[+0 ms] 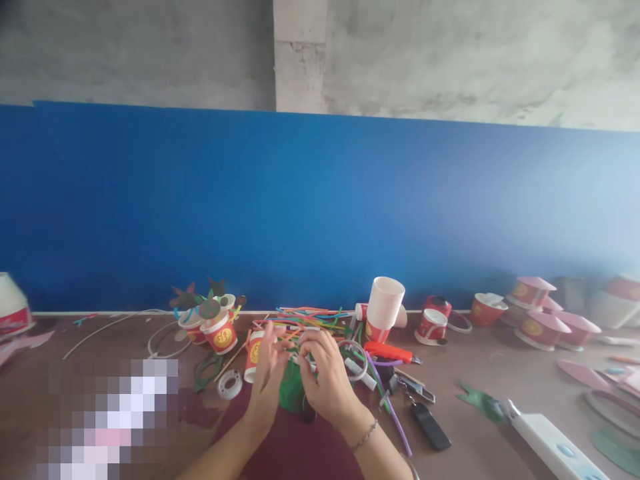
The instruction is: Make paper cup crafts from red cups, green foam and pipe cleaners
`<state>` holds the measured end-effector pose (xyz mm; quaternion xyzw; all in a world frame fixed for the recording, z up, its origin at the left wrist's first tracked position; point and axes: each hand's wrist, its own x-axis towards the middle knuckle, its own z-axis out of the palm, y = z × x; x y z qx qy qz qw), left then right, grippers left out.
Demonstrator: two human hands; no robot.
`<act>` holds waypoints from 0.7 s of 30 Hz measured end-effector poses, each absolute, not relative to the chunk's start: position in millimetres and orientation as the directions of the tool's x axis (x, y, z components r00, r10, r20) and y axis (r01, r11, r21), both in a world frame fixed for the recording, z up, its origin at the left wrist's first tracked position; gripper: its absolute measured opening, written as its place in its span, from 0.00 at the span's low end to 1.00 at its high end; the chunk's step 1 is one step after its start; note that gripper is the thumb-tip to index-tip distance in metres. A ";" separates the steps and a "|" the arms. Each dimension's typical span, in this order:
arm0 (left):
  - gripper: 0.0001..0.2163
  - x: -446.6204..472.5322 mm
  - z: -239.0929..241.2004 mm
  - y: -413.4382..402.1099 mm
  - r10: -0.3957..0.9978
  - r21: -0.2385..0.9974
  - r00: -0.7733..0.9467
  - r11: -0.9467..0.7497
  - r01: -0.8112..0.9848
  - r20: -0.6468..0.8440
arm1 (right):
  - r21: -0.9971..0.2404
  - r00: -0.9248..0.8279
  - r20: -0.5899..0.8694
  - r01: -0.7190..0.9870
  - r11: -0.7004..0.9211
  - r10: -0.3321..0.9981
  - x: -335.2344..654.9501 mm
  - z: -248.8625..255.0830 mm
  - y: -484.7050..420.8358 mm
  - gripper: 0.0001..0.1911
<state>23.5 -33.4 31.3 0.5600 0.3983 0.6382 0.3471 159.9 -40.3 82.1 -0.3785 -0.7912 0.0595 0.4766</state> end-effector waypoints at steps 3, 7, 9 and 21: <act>0.23 7.3 34.0 -18.6 0.814 0.880 -0.334 -0.447 0.161 0.475 | -0.562 -0.131 0.717 0.474 0.678 0.685 160.4 85.4 -40.1 0.07; 0.20 -19.9 28.6 8.3 0.780 0.870 -0.412 -0.333 0.364 0.471 | -0.727 -0.016 0.612 0.383 0.570 0.791 160.9 84.9 -35.9 0.08; 0.18 -28.2 21.9 16.6 0.790 0.855 -0.403 -0.276 0.439 0.462 | -0.787 0.002 0.553 0.331 0.521 0.833 160.9 83.1 -33.9 0.09; 0.16 -10.7 38.6 -24.9 0.548 0.420 0.200 -0.787 0.452 0.812 | -0.778 -0.004 0.555 0.350 0.521 0.832 175.6 99.8 -34.9 0.10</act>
